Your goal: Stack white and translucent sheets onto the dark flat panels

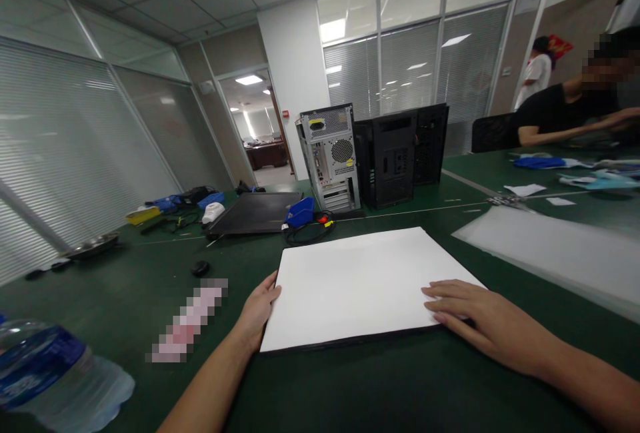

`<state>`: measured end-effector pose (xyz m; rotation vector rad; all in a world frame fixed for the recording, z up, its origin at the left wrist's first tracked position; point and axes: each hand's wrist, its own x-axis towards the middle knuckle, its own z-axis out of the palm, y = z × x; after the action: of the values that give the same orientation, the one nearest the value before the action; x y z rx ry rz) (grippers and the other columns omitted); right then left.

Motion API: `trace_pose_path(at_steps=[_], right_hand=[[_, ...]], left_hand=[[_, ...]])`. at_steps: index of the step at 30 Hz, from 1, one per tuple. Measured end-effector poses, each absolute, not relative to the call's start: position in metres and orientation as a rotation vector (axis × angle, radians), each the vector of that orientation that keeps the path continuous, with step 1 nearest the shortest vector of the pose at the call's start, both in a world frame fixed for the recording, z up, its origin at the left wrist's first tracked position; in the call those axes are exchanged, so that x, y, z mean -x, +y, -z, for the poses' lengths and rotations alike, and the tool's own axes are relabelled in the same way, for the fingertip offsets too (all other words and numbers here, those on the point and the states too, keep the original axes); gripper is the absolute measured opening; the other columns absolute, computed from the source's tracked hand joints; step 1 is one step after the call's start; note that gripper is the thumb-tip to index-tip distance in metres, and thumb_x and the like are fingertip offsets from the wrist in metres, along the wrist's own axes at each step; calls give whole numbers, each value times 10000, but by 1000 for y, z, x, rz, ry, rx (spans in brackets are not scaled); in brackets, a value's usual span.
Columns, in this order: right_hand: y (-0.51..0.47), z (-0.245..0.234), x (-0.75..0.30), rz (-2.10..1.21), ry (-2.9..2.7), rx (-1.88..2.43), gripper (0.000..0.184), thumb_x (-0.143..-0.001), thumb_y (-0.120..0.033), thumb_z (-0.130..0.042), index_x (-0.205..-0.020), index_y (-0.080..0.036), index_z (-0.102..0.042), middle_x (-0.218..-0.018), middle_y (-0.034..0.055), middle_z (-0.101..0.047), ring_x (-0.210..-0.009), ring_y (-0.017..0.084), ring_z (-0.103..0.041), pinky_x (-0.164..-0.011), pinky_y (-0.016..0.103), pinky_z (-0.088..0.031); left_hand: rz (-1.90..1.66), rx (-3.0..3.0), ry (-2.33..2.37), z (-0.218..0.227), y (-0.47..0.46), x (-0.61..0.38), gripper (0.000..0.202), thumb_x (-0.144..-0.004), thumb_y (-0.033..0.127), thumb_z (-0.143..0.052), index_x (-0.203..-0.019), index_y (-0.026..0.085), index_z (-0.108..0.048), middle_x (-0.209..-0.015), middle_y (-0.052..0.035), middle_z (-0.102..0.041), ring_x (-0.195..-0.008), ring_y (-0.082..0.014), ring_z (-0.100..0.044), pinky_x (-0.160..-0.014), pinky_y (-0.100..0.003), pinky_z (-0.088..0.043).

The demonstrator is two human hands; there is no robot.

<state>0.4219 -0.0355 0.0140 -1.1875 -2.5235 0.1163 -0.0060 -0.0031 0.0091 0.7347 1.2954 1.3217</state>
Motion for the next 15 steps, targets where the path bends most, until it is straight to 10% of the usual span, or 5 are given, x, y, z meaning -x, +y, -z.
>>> trace_pose_path(at_steps=[15], right_hand=[[11,-5,-523,423,-2062,1783,532,-893,-509,-390,-1311,-218,-541,-1289,101,-554,-1160,271,-506,-978,431,-405]], left_hand=[[-1320,-716,1331,-11,-4,4,637,-788,35,-516,-1406,151,-415,-1129,-152,-697,-688,-201,-710,-577,-302,-549]])
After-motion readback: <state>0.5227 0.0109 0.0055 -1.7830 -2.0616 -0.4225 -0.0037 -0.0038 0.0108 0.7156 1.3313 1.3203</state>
